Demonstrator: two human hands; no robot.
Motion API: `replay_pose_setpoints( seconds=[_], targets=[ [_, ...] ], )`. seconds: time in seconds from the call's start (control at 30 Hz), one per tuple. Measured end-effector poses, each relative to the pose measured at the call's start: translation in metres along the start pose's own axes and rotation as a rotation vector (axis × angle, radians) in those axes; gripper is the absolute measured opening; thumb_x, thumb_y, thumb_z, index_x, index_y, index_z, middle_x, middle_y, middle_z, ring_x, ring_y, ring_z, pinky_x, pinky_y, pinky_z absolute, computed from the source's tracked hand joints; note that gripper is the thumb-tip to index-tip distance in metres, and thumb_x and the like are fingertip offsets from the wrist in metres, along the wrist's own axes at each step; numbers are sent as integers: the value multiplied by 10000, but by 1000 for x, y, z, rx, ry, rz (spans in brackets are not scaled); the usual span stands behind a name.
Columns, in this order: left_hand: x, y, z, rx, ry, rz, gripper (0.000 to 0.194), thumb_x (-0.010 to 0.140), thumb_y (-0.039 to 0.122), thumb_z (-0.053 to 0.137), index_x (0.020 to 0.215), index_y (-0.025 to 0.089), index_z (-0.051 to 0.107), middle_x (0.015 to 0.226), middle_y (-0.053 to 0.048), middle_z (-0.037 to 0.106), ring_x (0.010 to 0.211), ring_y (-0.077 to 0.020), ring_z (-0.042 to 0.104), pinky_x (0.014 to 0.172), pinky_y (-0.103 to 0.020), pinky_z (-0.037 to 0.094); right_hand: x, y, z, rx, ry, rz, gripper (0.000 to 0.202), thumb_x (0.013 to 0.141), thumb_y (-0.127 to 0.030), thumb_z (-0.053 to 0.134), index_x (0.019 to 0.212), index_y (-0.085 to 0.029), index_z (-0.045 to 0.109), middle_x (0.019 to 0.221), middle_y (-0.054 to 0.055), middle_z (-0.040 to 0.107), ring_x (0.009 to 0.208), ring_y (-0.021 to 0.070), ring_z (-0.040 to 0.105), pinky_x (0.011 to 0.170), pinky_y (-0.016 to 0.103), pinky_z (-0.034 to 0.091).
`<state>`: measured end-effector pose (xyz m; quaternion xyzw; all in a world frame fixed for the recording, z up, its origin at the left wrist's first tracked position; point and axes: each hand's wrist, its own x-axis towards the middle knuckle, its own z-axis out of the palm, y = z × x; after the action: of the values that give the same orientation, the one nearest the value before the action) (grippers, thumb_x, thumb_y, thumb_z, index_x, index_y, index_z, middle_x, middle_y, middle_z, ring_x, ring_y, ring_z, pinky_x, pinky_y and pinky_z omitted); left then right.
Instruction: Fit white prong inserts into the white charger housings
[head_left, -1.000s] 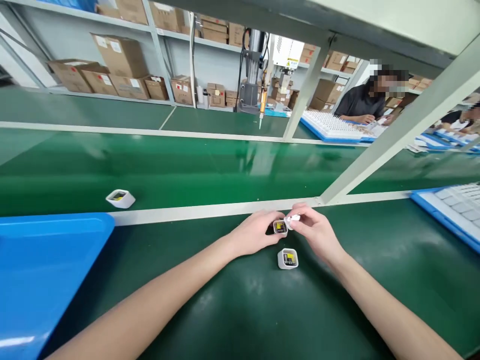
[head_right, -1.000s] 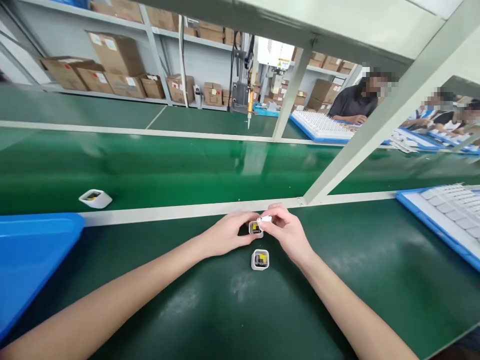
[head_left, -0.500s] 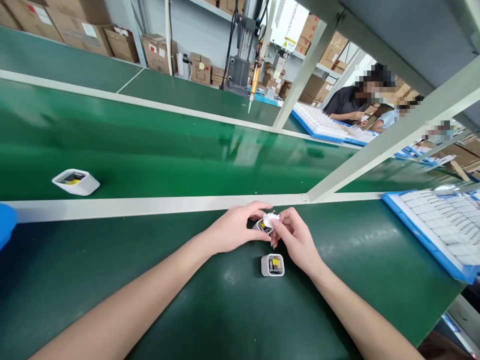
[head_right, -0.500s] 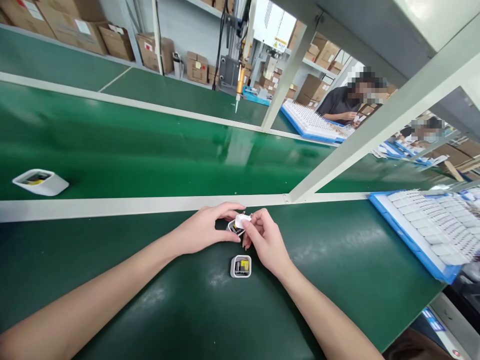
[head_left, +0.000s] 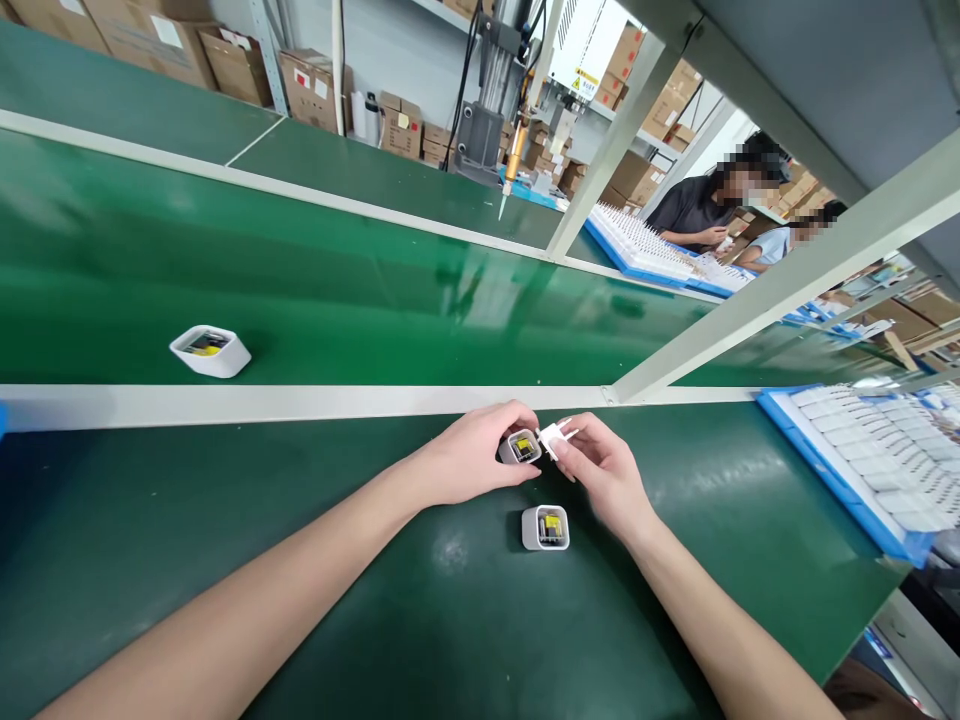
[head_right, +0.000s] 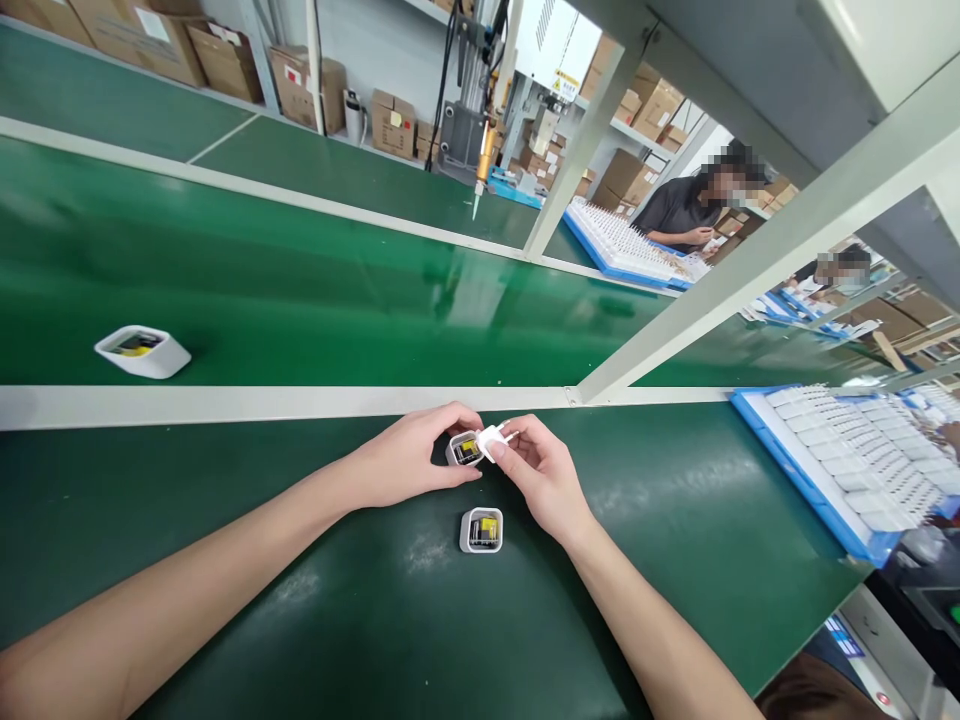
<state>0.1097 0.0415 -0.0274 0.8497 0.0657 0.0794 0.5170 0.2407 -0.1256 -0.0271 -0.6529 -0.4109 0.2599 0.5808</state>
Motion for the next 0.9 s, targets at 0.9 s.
replay_pose_setpoints(
  seconds=[0.9],
  targets=[
    [0,0,1,-73,-80,34,449,797,326,730,1215,281,572,1175,66,720,1080,-158,669,864,-239,472,-2,-41,3,-913,-268,-282,138,999,-138,477,930,-205,575,932,43,555,830,181,520,711,303,433]
  ],
)
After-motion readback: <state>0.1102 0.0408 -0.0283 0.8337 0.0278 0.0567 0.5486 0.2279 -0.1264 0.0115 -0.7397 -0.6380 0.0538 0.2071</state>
